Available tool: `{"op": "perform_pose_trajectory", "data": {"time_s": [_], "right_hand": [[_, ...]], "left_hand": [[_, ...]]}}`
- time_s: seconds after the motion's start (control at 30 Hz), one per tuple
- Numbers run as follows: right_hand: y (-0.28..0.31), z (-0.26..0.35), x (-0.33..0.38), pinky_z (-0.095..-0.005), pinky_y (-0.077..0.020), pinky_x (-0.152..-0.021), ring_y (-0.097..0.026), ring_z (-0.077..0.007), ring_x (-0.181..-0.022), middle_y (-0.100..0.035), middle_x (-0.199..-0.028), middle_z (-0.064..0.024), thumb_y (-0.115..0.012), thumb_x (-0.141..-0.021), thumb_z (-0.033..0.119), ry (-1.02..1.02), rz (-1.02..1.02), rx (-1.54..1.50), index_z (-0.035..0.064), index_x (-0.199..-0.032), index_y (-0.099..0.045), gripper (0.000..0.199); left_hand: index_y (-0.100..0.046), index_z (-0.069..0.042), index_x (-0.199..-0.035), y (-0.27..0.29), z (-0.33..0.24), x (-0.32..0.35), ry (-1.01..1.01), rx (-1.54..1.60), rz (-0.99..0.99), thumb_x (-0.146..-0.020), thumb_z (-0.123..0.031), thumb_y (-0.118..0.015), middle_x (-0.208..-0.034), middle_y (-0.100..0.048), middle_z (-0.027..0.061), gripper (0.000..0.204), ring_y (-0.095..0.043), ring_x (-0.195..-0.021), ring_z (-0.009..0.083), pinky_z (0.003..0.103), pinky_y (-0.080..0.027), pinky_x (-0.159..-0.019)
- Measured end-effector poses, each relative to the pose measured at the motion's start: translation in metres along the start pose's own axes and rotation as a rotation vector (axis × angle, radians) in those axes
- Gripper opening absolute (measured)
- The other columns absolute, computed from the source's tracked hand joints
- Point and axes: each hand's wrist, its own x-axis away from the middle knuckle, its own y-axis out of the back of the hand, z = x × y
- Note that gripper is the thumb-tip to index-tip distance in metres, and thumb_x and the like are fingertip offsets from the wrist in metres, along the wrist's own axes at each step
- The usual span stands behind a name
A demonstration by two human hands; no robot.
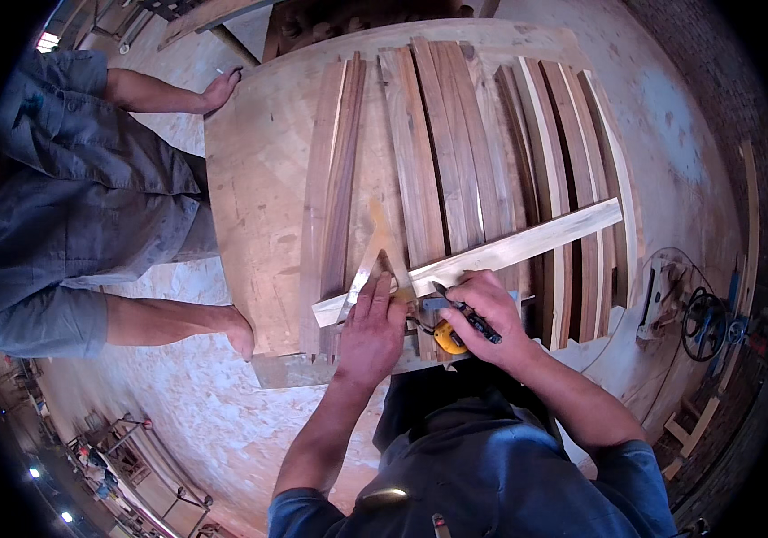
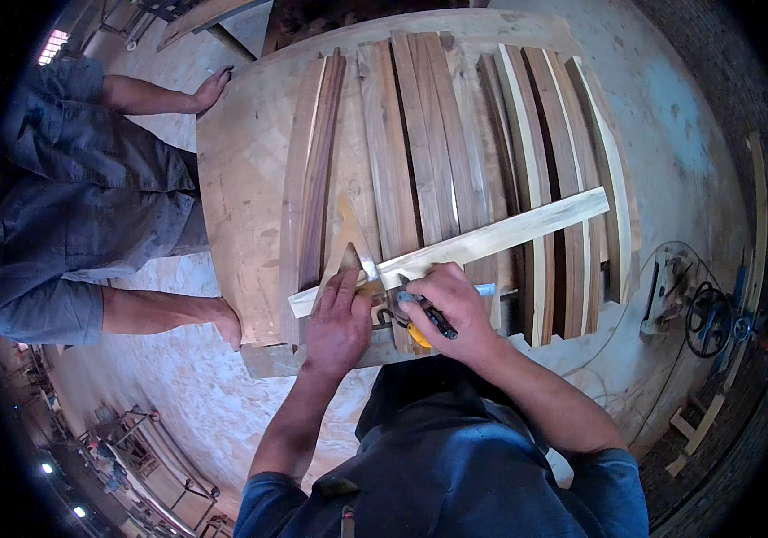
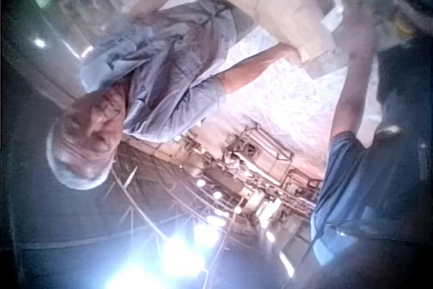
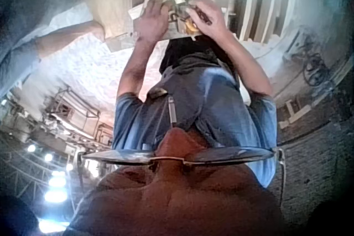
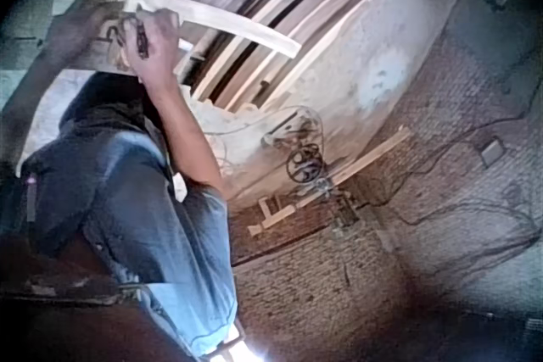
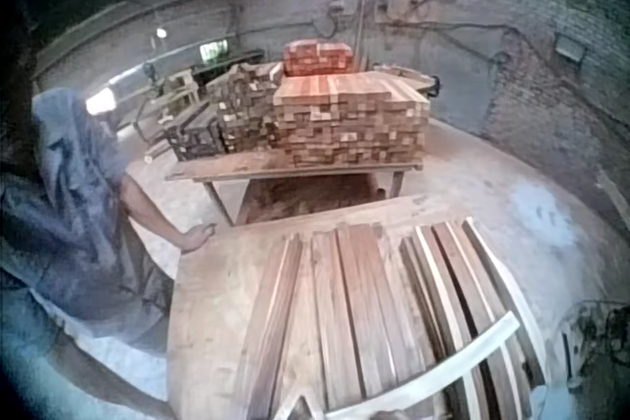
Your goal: The person measures and marks wooden planks on a workbench using a tape measure, a speed square, and a marker. They align the tools to draw straight lines and measure lengths on multiple pieces of wood.
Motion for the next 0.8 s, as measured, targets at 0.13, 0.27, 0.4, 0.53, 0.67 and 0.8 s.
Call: {"op": "perform_pose_trajectory", "data": {"time_s": [0.13,0.27,0.4,0.53,0.67,0.8], "right_hand": [[0.0004,-0.0004,0.0036,-0.0418,-0.0485,-0.083,-0.061,-0.0337,-0.092,-0.066,-0.091,-0.0158,-0.074,-0.08,0.004,-0.068,0.077,-0.009,-0.0011,-0.098,-0.066,0.021],[-0.0017,-0.0005,0.0005,-0.0418,-0.048,-0.082,-0.06,-0.0334,-0.091,-0.066,-0.09,-0.0154,-0.075,-0.08,0.004,-0.049,0.067,-0.022,-0.0011,-0.098,-0.066,0.021],[-0.0039,-0.0031,-0.003,-0.0422,-0.0479,-0.082,-0.06,-0.0337,-0.091,-0.066,-0.09,-0.0154,-0.075,-0.08,0.005,-0.023,0.058,-0.018,-0.0012,-0.099,-0.065,0.022],[-0.0055,-0.0038,-0.004,-0.0425,-0.0478,-0.082,-0.061,-0.0343,-0.09,-0.066,-0.089,-0.0156,-0.075,-0.08,0.005,-0.012,0.048,-0.014,-0.0016,-0.099,-0.065,0.022],[-0.0061,-0.0036,-0.0053,-0.0426,-0.0478,-0.081,-0.061,-0.0345,-0.089,-0.066,-0.087,-0.0153,-0.075,-0.08,0.005,0.005,0.058,-0.009,-0.0016,-0.099,-0.065,0.022],[-0.0072,-0.0037,-0.0062,-0.0428,-0.0476,-0.082,-0.061,-0.0343,-0.089,-0.066,-0.087,-0.0149,-0.075,-0.08,0.005,0.008,0.06,0.002,-0.0013,-0.099,-0.065,0.023]], "left_hand": [[-0.062,-0.004,-0.102,-0.0018,-0.0041,-0.0051,-0.032,-0.027,0.019,-0.09,-0.018,-0.063,-0.137,-0.053,0.0165,0.018,-0.052,-0.126,0.0337,0.044,-0.051,-0.097],[-0.061,-0.003,-0.101,-0.0052,-0.0064,-0.0048,-0.036,-0.01,-0.035,-0.09,-0.017,-0.062,-0.134,-0.055,0.0169,0.018,-0.053,-0.124,0.0342,0.043,-0.051,-0.097],[-0.06,-0.003,-0.101,-0.0056,-0.0065,-0.0057,-0.033,-0.009,-0.037,-0.088,-0.015,-0.062,-0.132,-0.055,0.0176,0.018,-0.053,-0.123,0.035,0.043,-0.051,-0.097],[-0.06,-0.003,-0.101,-0.0042,-0.0072,-0.0064,-0.038,-0.005,-0.028,-0.086,-0.013,-0.061,-0.132,-0.055,0.0181,0.018,-0.052,-0.123,0.0352,0.043,-0.051,-0.098],[-0.06,-0.003,-0.101,-0.0056,-0.0071,-0.0061,-0.04,-0.014,-0.023,-0.084,-0.012,-0.06,-0.132,-0.054,0.0191,0.019,-0.052,-0.124,0.0353,0.043,-0.051,-0.098],[-0.06,-0.002,-0.101,-0.0064,-0.0062,-0.0056,-0.038,-0.017,-0.005,-0.084,-0.011,-0.059,-0.132,-0.054,0.0198,0.019,-0.052,-0.124,0.0355,0.043,-0.051,-0.098]]}}
